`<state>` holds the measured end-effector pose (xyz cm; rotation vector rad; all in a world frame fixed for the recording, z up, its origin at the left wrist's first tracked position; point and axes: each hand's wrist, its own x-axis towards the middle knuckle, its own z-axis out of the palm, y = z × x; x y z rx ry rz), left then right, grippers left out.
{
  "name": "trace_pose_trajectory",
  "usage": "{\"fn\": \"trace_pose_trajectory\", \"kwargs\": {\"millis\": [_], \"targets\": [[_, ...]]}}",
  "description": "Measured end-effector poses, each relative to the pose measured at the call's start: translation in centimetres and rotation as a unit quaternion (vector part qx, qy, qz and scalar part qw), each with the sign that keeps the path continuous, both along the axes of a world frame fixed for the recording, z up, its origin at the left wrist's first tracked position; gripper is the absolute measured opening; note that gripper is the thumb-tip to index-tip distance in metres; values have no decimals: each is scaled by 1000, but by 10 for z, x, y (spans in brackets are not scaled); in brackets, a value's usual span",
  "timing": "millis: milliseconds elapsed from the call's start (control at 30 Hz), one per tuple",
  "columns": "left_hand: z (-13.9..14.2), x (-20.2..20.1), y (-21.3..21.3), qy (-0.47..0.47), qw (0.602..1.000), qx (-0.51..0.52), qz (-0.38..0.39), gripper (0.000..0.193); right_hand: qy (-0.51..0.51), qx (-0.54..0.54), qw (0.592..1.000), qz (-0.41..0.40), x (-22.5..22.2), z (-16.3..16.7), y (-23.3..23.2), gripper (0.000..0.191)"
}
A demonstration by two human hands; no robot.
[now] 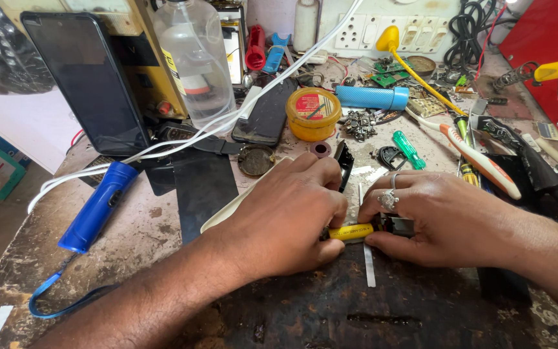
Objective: The person unscrews the back cover of a black handheld electronic device, removes the cover, and then uses tweezers to detach a ribbon cable from the circuit board. They remove the battery and a small metal component, then reinsert the battery and metal component into the device housing.
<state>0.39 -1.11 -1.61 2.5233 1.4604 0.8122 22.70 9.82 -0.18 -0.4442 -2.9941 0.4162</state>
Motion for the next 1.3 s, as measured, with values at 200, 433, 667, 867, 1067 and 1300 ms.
{"fn": "trace_pose_trajectory", "kwargs": {"millis": [200, 433, 667, 867, 1067, 1300], "targets": [[-2, 1, 2, 12, 1000, -20, 6, 24, -54, -32, 997, -48, -4, 5, -3, 24], [-2, -9, 5, -47, 995, -86, -13, 54, -58, -13, 998, -11, 2, 10, 2, 38], [8, -21, 3, -1, 984, -171, 58, 113, -77, -30, 996, -14, 8, 5, 8, 39], [3, -19, 7, -8, 979, -197, 58, 108, -33, 13, 999, 23, 7, 6, 4, 32], [-14, -28, 13, -47, 997, -64, -21, 69, -122, 9, 979, -161, 5, 24, -4, 43], [-18, -25, 24, -110, 985, -129, 24, 56, -30, -178, 962, -203, 3, 14, 5, 35]]}}
